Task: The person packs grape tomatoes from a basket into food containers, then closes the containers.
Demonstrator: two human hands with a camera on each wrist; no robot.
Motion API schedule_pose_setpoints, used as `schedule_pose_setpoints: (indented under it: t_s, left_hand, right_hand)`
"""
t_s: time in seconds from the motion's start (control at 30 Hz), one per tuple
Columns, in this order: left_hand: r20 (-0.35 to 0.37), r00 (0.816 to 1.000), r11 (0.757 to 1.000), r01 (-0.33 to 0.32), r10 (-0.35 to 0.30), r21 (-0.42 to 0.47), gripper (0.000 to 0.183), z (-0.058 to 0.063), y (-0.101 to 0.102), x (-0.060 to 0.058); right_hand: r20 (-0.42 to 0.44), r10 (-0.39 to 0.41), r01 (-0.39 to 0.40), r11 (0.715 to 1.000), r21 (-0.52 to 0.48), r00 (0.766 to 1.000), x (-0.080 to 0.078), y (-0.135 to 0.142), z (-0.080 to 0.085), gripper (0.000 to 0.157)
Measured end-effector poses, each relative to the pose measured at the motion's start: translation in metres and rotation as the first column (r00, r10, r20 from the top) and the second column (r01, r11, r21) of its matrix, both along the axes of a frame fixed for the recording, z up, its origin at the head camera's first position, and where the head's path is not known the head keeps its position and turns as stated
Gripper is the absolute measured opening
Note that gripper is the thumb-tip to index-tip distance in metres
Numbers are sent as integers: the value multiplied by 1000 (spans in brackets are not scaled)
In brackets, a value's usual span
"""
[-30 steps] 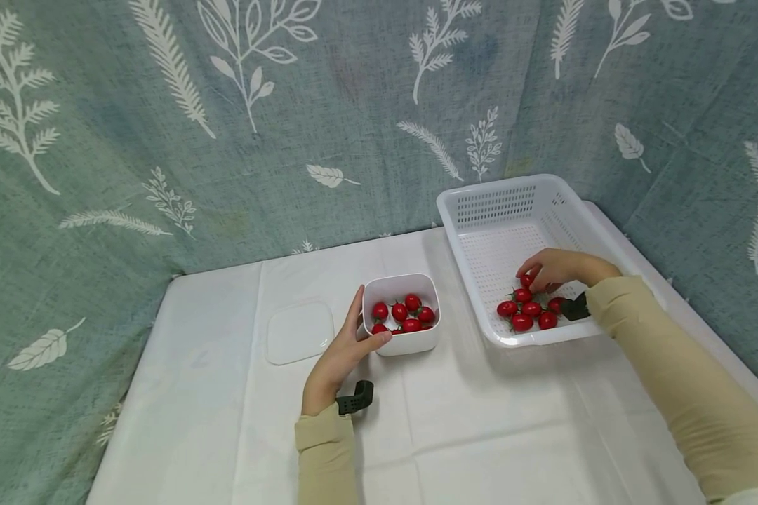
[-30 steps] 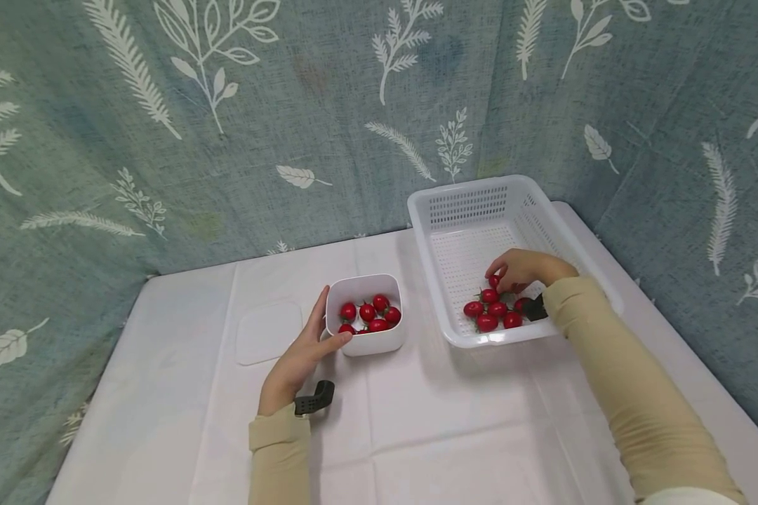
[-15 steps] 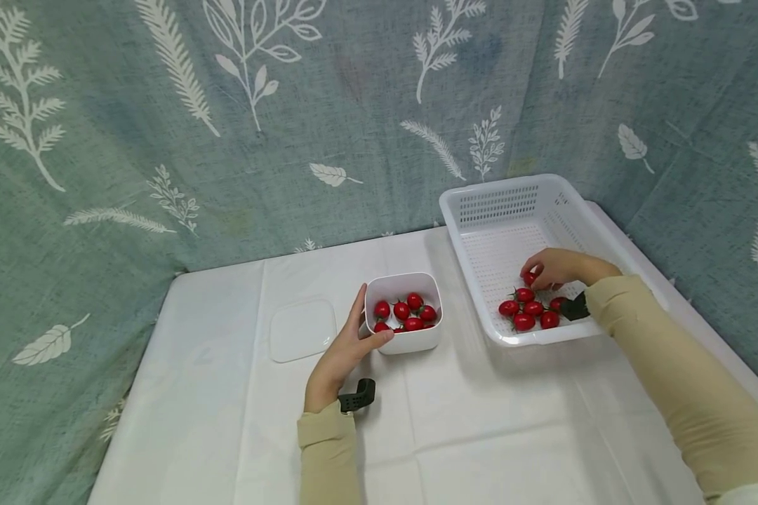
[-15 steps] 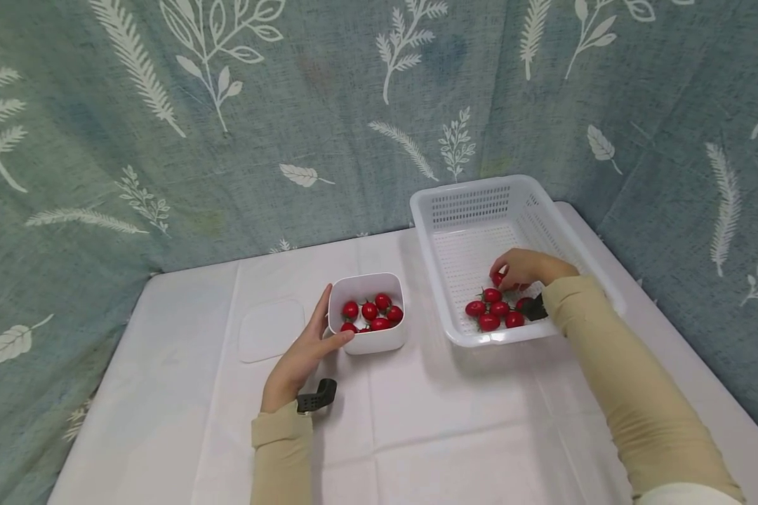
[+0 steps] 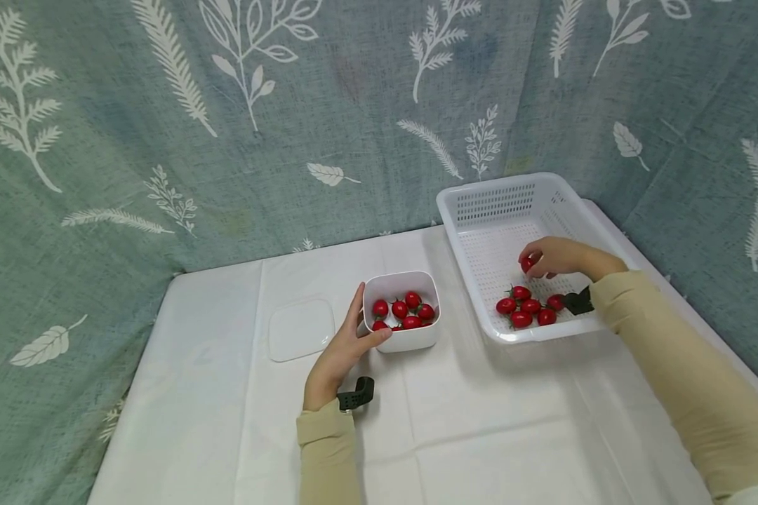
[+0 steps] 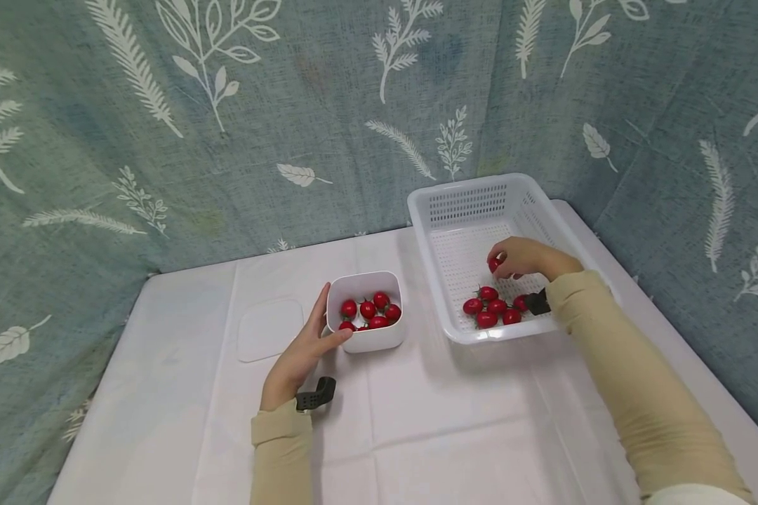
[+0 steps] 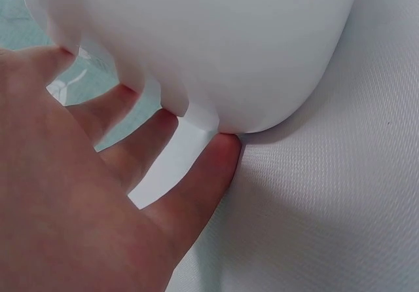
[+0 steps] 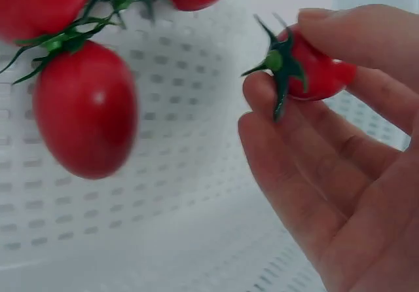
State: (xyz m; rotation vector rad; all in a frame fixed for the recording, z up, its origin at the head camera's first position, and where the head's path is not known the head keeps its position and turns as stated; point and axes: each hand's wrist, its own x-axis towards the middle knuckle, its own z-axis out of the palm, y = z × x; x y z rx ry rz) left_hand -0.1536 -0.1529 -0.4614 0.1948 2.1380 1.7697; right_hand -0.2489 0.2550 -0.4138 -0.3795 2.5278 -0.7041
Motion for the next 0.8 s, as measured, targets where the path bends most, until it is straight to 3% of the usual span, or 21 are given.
schedule_pose_setpoints:
  t_s: [0.2, 0.53, 0.8]
  left_hand:
    - [-23, 1000, 1000, -16, 16, 1, 85, -12, -2, -4]
    - [10, 1000, 1000, 18, -18, 2, 85, 16, 2, 7]
    - [4, 1000, 1000, 24, -24, -5, 85, 19, 3, 9]
  right_hand:
    - [-53, -14, 10, 998, -67, 998, 5, -5, 16, 41]
    - [-137, -51, 31, 988, -149, 989, 15, -18, 32, 38]
    - [-156, -78, 48, 981, -186, 985, 21, -29, 38, 45]
